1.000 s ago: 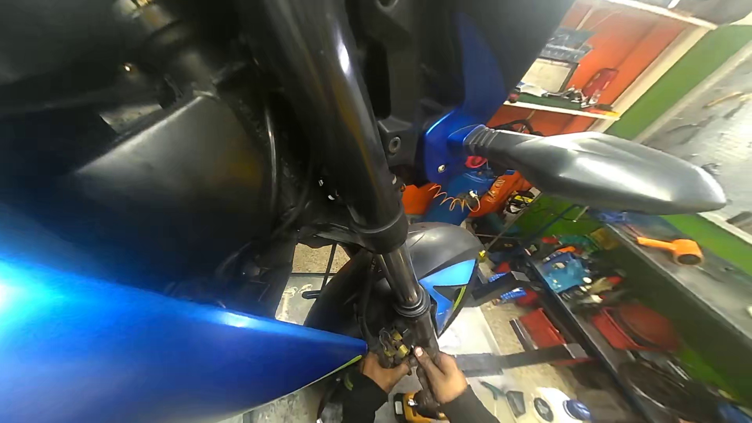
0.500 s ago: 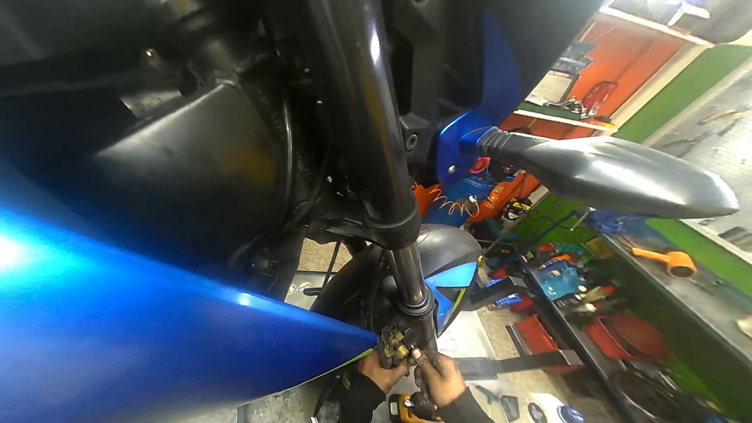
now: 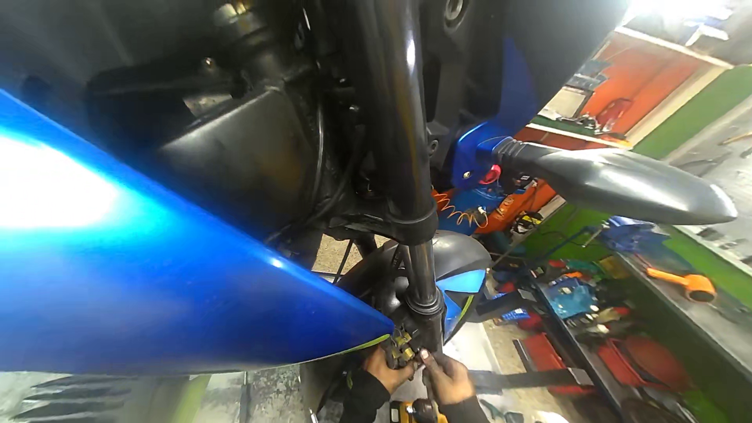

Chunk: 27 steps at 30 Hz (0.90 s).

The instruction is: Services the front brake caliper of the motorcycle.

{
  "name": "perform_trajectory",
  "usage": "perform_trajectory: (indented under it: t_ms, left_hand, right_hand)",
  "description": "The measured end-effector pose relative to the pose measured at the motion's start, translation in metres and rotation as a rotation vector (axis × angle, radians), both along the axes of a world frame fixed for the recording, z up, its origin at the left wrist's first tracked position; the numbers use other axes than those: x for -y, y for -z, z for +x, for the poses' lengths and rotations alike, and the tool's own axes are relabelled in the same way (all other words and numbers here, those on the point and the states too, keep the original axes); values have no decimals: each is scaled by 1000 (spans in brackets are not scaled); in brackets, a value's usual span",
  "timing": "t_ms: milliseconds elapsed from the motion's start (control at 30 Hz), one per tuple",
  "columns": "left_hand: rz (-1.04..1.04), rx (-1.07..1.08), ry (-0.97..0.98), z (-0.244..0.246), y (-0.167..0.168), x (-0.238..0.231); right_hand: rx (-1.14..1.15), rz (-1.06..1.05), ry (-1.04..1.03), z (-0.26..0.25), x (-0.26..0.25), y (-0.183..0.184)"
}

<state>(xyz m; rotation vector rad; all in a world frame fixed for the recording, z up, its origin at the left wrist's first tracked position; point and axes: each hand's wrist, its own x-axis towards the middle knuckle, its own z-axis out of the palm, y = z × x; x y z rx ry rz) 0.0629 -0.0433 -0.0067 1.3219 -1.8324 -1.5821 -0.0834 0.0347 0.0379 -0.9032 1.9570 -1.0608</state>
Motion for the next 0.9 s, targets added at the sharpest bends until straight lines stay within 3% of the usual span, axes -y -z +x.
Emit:
perform_trajectory:
  t_ms: [100, 200, 267, 333, 433, 533, 667, 733, 800, 900]
  left_hand:
    - [23, 8, 14, 6, -2, 2]
    - [9, 34, 1, 11, 3, 0]
    - [16, 44, 2, 7, 3, 1]
    - [19, 62, 6, 4, 6, 4]
    - [10, 100, 49, 3, 8, 7]
    - [10, 34, 21, 6, 12, 6]
    - [-3, 27, -24, 12, 5, 3]
    - [-12, 28, -30, 13, -1, 4]
    - [-65, -76, -66, 14, 8, -1]
    - [-37, -218, -92, 12, 14, -8]
  right_hand:
    - [-227, -47, -143, -2, -1, 0]
    - [-268, 3, -155, 9, 0, -2]
    - [-38, 0, -2, 19, 4, -5]
    - [350, 2, 119, 23, 11, -3]
    - [809, 106, 35, 8, 10, 0]
    - [569, 159, 42, 5, 10, -6]
    - [168, 55, -19, 9, 11, 3]
    - [127, 74, 7, 14, 17, 6]
    - [265, 117, 96, 22, 20, 1]
    - [741, 120, 194, 24, 20, -13]
